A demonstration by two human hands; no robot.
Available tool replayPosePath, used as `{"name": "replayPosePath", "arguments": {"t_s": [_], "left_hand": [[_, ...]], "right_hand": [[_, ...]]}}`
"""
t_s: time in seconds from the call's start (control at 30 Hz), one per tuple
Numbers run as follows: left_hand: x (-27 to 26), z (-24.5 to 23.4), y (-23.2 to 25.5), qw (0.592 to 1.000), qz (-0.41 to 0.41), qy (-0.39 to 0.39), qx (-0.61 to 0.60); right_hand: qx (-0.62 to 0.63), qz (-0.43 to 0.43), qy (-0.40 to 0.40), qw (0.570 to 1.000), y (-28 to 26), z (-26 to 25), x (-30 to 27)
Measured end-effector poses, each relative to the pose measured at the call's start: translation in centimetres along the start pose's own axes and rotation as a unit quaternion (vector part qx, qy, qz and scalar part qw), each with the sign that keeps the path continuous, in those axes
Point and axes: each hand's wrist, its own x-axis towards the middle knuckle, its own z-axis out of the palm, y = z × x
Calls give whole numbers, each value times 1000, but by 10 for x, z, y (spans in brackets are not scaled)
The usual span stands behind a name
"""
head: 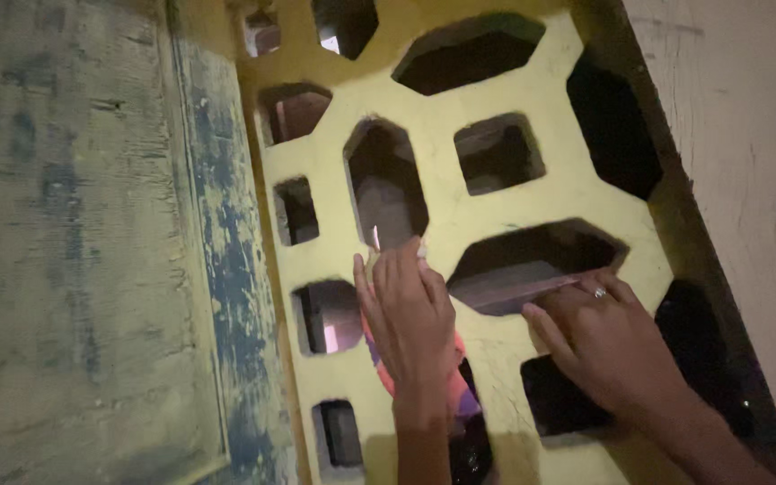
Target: The person wipes a yellow lattice-patterned wall with a multi-colored cloth. They systematically clean the surface, moving from the lower sections to the upper sections of the wall.
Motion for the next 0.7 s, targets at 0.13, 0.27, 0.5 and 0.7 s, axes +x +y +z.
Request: {"name": "replayPosePath", "arguments": {"t_s": [0.13,0.27,0.5,0.7], "left_hand": [[5,-3,-10,999,36,10,34],[12,-14,-14,997,35,-49,48],[33,-32,-18,986,44,-138,79],[53,-15,-21,982,-51,-180,24]], "right_hand": [[32,9,71,997,-13,10,2],[26,57,42,997,-24,10,3],[30,93,35,995,-37,3,15],[13,182,-25,983,-43,5,26]]}}
